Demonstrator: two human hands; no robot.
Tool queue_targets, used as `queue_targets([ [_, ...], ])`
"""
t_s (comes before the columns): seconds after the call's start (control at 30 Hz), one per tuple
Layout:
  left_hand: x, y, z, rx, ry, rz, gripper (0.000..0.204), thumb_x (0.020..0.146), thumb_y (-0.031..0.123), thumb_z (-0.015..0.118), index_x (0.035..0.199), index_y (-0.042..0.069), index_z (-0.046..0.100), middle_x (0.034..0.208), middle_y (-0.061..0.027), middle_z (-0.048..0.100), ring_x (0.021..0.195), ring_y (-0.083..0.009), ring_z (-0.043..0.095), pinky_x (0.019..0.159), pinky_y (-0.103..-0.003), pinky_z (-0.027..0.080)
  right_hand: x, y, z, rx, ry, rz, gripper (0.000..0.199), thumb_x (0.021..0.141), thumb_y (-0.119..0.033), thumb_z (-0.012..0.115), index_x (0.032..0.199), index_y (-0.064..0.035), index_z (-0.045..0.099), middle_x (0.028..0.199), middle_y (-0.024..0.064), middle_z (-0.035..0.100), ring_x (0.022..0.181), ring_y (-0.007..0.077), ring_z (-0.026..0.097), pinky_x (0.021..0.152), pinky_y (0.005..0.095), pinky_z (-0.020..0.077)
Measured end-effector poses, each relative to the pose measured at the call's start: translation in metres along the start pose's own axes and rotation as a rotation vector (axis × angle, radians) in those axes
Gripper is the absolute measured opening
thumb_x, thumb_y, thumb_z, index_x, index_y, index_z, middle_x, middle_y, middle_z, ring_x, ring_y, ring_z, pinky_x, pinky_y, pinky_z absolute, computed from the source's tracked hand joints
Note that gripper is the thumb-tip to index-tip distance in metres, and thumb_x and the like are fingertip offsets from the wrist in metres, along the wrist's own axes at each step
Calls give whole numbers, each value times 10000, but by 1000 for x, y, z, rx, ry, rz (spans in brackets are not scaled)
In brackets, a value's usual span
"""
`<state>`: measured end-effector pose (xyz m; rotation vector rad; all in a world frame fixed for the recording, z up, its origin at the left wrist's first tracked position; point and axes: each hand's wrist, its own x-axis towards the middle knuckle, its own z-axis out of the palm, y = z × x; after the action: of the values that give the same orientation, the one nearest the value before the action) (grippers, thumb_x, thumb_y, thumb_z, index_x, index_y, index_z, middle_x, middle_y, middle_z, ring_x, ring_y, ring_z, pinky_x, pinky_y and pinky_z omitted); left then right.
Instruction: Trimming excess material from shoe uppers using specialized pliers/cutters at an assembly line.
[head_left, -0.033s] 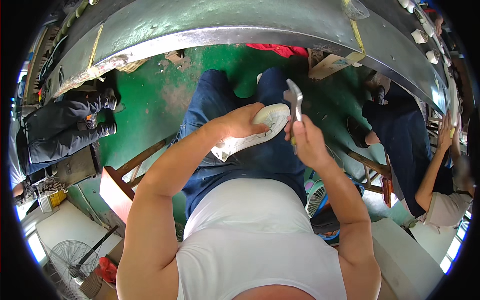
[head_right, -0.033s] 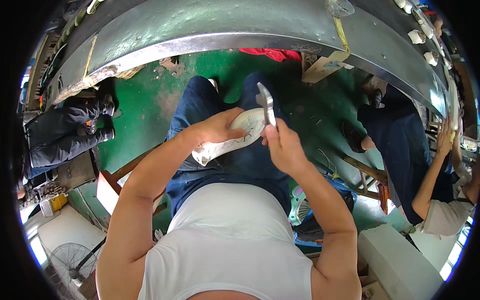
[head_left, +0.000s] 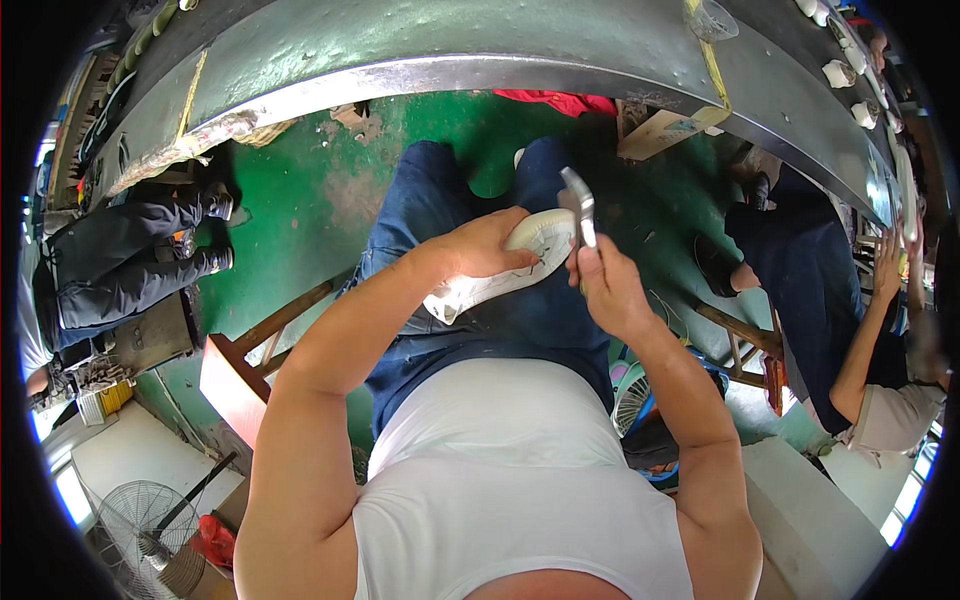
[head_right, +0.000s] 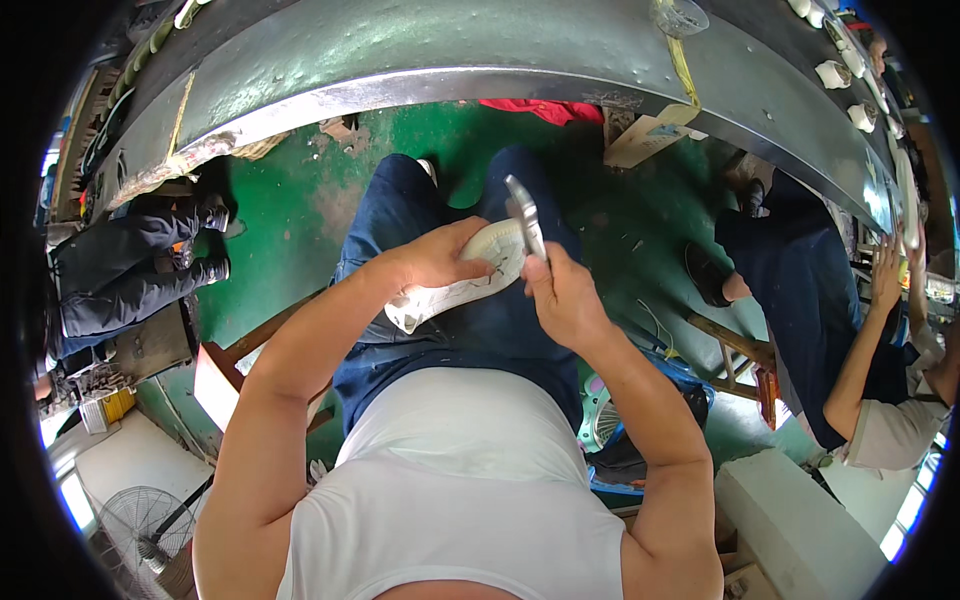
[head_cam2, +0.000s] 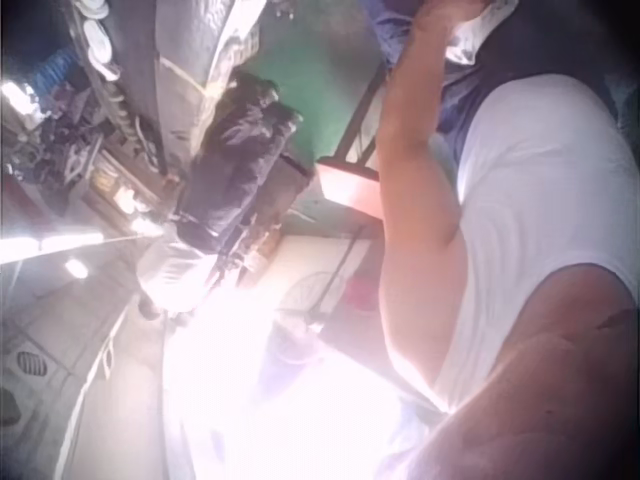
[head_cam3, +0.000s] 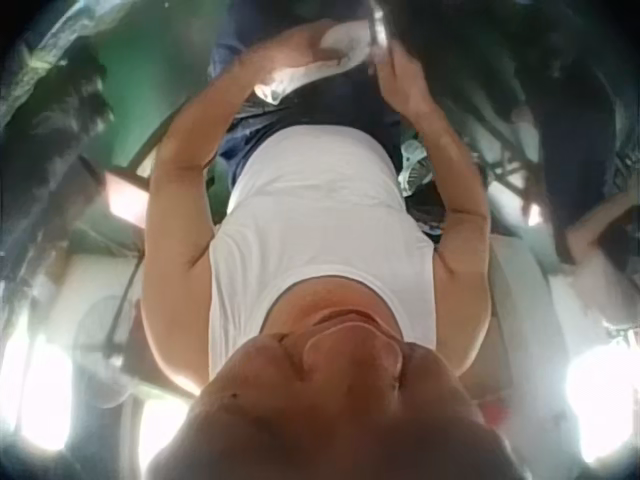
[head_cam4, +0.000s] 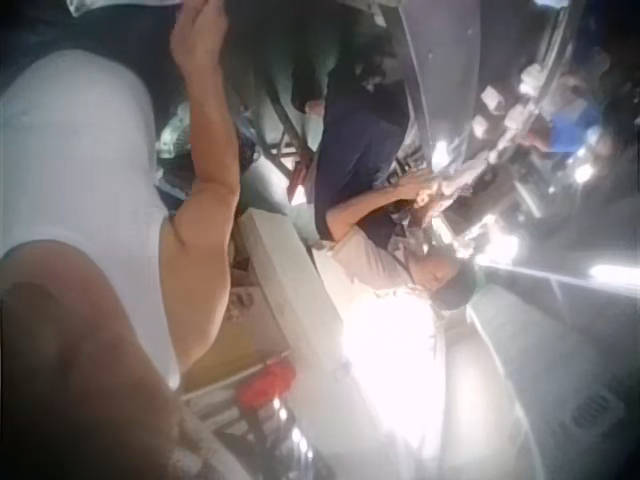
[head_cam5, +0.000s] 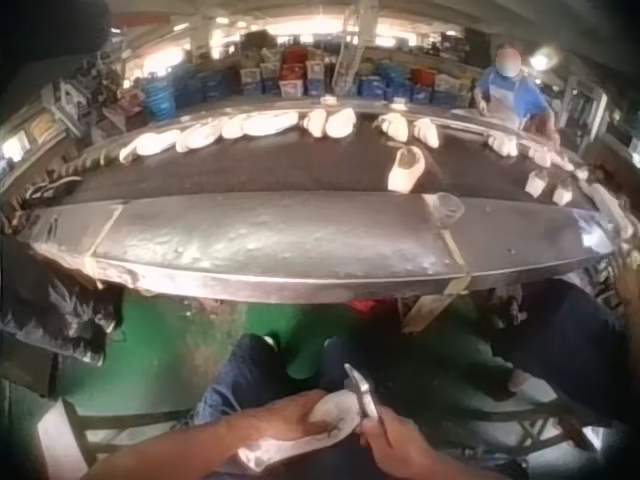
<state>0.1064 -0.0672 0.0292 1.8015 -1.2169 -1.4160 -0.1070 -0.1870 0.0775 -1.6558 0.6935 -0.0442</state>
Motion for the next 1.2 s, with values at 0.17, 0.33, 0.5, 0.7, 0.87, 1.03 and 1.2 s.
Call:
queue_targets([
  [0.17, 0, -1, -7, -137, -29, -30, 552, 869, 302, 735, 1292, 8, 538, 1158, -190, 659, 1082, -300, 639, 940, -373, 492, -12, 19, -8, 86, -160, 266, 276, 985, -243, 593, 1104, 7, 596, 768, 42, 649, 682, 117, 609, 623, 269, 484],
  [0.33, 2, -16, 26, -351, 128, -45, 607, 881, 328, 737, 1325, -19, 512, 1151, -195, 661, 1081, -270, 641, 940, -367, 500, -23, 29, -13, 216, -71, 150, 230, 967, -178, 613, 1113, -2, 592, 858, 65, 666, 691, 99, 596, 625, 250, 478],
  [0.5, -5, -19, 57, -334, 319, -39, 569, 941, 287, 692, 1366, -12, 460, 1144, -131, 646, 1054, -182, 610, 935, -328, 493, 21, 9, -23, 1008, 112, -369, 273, 1002, -283, 572, 824, -93, 489, 768, 29, 544, 709, 145, 486, 563, 267, 405],
  [0.7, -5, -28, 59, -323, 308, 19, 581, 940, 323, 683, 1349, -17, 449, 1158, -196, 636, 1096, -269, 625, 952, -376, 491, 86, 12, 18, 1379, 195, -106, 392, 996, -412, 581, 747, -125, 486, 715, 47, 541, 746, 222, 554, 504, 265, 394],
  [0.87, -6, -25, 56, -300, 293, -29, 580, 943, 320, 678, 1358, -7, 438, 1170, -195, 626, 1104, -270, 616, 949, -379, 488, 94, 20, 33, 1322, 285, -134, 363, 985, -369, 591, 733, -130, 487, 678, 44, 528, 684, 218, 553, 486, 268, 383],
  [1.03, -3, -21, 54, -180, 288, -46, 550, 970, 251, 644, 1390, -5, 397, 1143, -137, 613, 1073, -201, 596, 946, -342, 481, 98, 16, 37, 1312, 338, -119, 341, 961, -330, 600, 709, -134, 478, 672, 39, 514, 661, 206, 535, 482, 269, 354],
  [1.2, 4, -28, 63, 16, 395, 199, 555, 974, 235, 635, 1406, 2, 376, 1196, -165, 615, 1099, -224, 603, 950, -352, 484, 109, -41, 44, 1706, -59, -50, 343, 932, -363, 660, 720, -153, 491, 711, 5, 514, 706, 193, 534, 441, 257, 333],
])
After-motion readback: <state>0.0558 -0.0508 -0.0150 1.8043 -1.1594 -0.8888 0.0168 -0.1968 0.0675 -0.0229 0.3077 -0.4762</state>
